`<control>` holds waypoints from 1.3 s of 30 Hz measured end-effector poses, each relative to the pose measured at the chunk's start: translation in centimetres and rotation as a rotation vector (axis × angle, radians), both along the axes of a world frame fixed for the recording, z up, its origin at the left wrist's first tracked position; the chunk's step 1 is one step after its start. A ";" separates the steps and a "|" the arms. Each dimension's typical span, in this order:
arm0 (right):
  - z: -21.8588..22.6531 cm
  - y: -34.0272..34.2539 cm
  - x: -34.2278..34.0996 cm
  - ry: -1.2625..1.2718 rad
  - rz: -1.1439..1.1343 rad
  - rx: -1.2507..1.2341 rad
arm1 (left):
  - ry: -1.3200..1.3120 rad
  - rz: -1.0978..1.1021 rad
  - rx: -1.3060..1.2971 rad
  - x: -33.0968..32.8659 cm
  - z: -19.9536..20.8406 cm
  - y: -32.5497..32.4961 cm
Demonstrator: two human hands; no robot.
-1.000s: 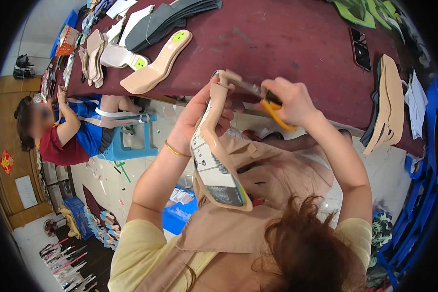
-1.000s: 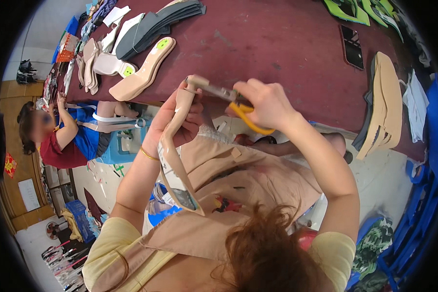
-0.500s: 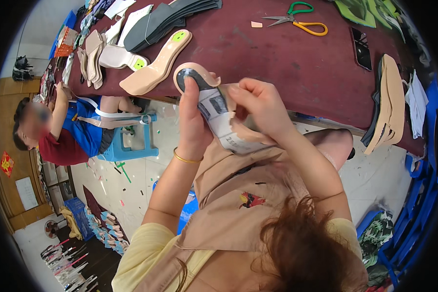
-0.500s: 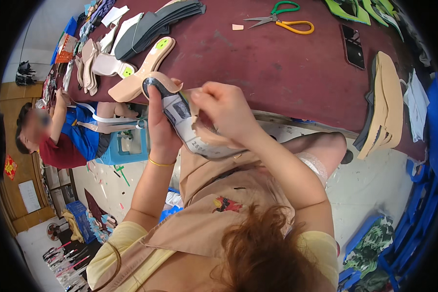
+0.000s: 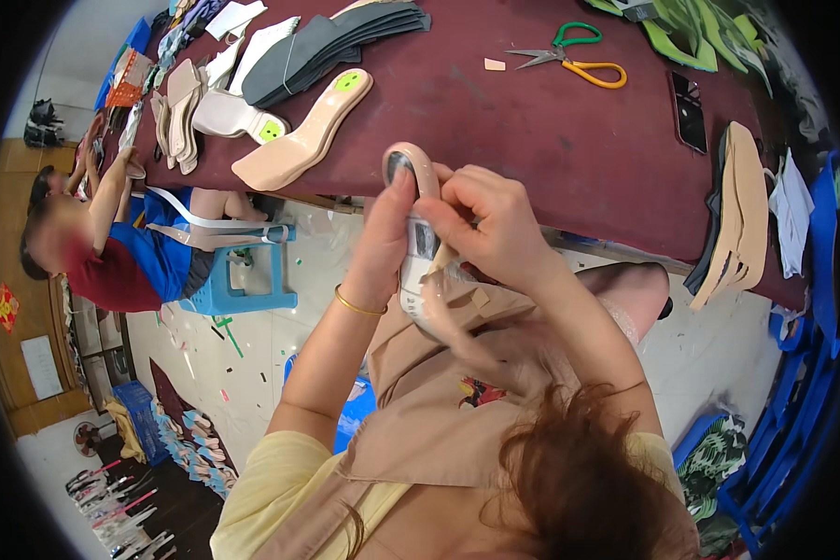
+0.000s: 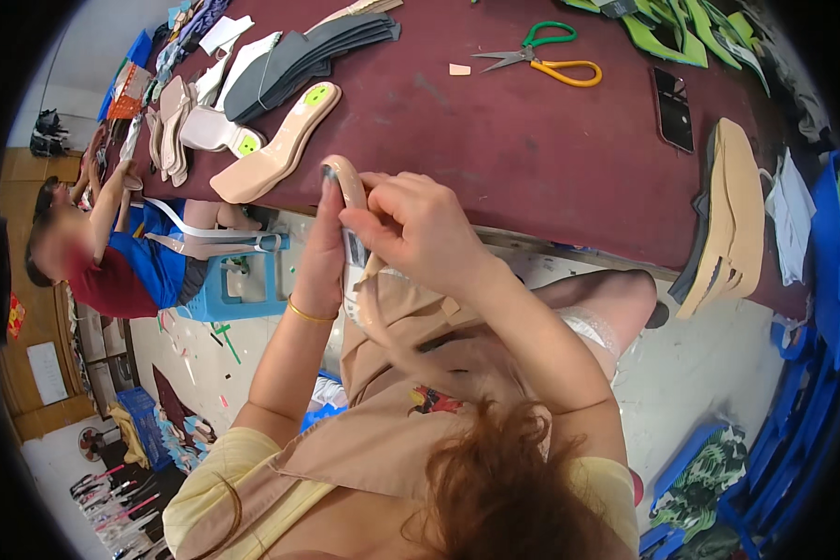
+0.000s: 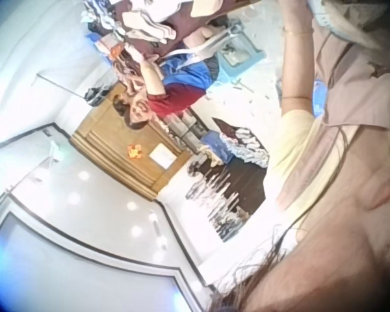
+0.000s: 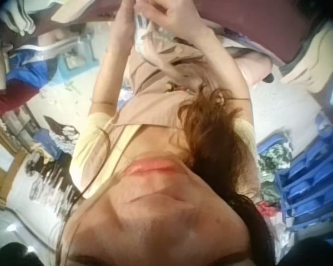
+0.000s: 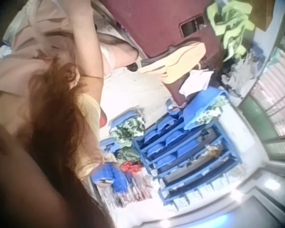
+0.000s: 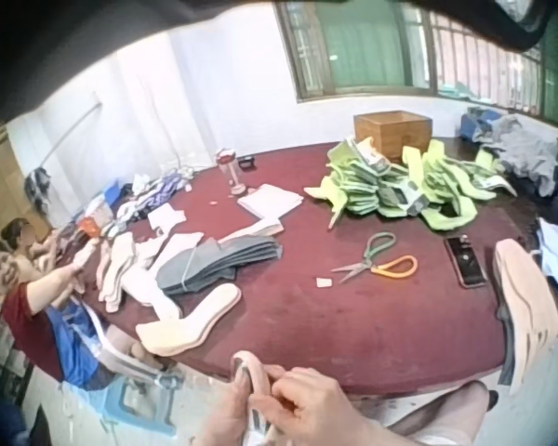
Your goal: The person assembles shoe insole components by wrapping covering material around insole bases by hand, trimming excess material using scissors, and pressing the edges down before setting the pieces aside on the table.
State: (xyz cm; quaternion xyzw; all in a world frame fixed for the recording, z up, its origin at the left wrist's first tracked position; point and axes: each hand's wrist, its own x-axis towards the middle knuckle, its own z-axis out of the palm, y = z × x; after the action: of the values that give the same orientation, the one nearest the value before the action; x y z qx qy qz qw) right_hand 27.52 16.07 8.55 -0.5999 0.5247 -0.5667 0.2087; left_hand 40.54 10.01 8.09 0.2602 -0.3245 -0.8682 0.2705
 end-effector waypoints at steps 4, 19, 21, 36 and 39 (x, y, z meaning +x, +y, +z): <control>-0.6 -0.7 1.0 0.046 -0.072 0.015 | -0.118 -0.011 -0.134 0.1 -3.0 -1.1; -2.8 -2.1 0.9 -0.074 -0.287 0.130 | -0.390 -0.121 -0.542 1.1 -1.2 -0.2; -2.7 -1.2 0.7 0.034 -0.276 0.210 | -0.389 -0.163 -0.478 1.1 -1.2 0.0; 1.0 -1.1 -4.8 0.460 0.302 0.618 | -0.302 -0.565 0.014 1.8 0.1 0.0; 0.7 -0.1 -3.5 1.048 0.308 0.352 | -0.256 -0.639 -0.071 2.0 -0.4 0.3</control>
State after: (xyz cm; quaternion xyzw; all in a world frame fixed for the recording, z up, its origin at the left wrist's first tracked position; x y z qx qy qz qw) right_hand 24.05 16.02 9.21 -0.8265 0.5510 -0.0608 0.0979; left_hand 42.52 10.27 7.65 0.2426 -0.4508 -0.8576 -0.0489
